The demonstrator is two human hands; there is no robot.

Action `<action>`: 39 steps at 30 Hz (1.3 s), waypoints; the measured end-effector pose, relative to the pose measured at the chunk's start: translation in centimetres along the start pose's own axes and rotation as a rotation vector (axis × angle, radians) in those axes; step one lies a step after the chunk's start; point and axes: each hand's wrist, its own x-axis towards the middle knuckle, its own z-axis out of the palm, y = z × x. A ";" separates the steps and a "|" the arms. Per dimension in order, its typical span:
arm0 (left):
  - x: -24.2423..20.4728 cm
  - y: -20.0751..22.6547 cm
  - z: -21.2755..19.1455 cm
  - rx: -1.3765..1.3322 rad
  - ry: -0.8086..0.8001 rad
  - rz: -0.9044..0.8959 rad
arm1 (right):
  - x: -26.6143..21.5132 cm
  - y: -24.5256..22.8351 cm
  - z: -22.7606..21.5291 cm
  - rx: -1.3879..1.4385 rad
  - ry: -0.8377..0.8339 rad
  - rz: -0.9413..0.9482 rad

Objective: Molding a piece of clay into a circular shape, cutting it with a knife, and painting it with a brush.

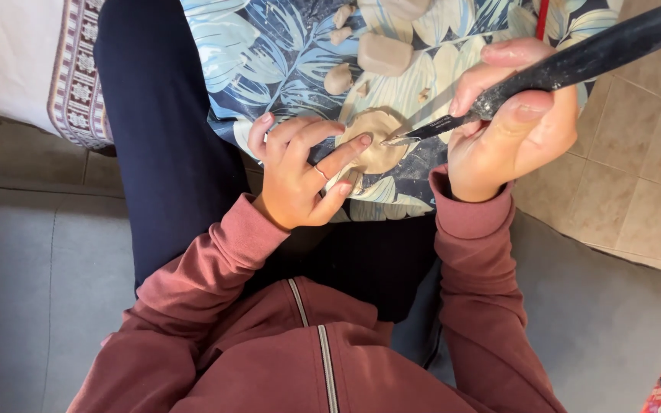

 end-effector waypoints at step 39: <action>-1.2 -1.5 2.5 -0.063 0.173 0.089 | 0.9 1.8 -12.9 -0.824 -0.774 -0.336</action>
